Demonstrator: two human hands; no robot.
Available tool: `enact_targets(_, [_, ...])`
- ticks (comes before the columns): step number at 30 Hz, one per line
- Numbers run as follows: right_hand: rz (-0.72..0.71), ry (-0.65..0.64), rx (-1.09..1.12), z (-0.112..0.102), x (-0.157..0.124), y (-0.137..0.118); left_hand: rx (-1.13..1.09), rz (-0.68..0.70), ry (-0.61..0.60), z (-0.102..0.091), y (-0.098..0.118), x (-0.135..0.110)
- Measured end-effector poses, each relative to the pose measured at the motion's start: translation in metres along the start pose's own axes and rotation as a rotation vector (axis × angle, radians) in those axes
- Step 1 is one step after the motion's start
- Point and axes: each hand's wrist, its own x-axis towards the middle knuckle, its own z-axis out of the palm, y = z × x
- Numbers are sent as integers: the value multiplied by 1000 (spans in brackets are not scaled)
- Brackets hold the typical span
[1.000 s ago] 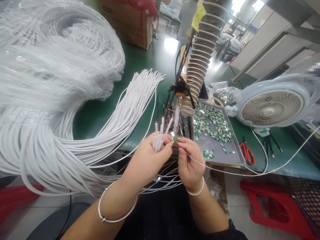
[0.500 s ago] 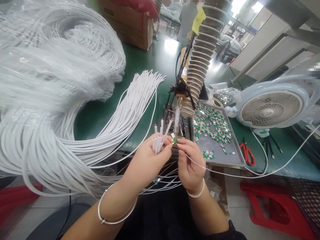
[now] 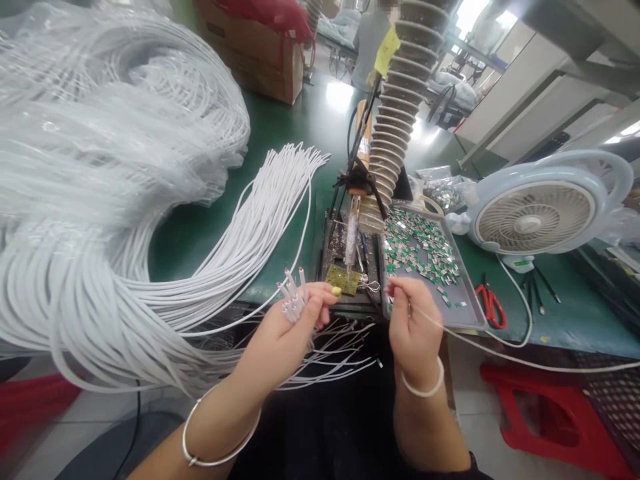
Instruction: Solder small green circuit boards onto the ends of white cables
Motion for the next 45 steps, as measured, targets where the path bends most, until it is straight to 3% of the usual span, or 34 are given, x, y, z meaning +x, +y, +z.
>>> enact_targets(4, [88,-195,-234,-5,23,33,-288,-52,-158,4,-5,0])
enact_targets(7, [142,-368,-351,-3,39,55,-427,-49,-169,8,-6,0])
enact_targets(12, [146,-420,-382,6,50,66,-413,-81,-135,11,-7,1])
enact_targets(21, [194,-419,-362,5,39,64,-333,-212,-91,13,-14,1])
enact_targets(28, [200,-431,-336,-7,39,52,-328,-253,-60,17,-10,2])
enact_targets(33, [168,-287,-130,-12,29,25,-167,-216,9,18,-10,3])
enact_targets(39, [181,-247,121,2,11,-7,-164,-206,4,22,-8,5])
enact_targets(45, [166,-236,191,19,4,-18,-248,-246,-63,22,-2,7])
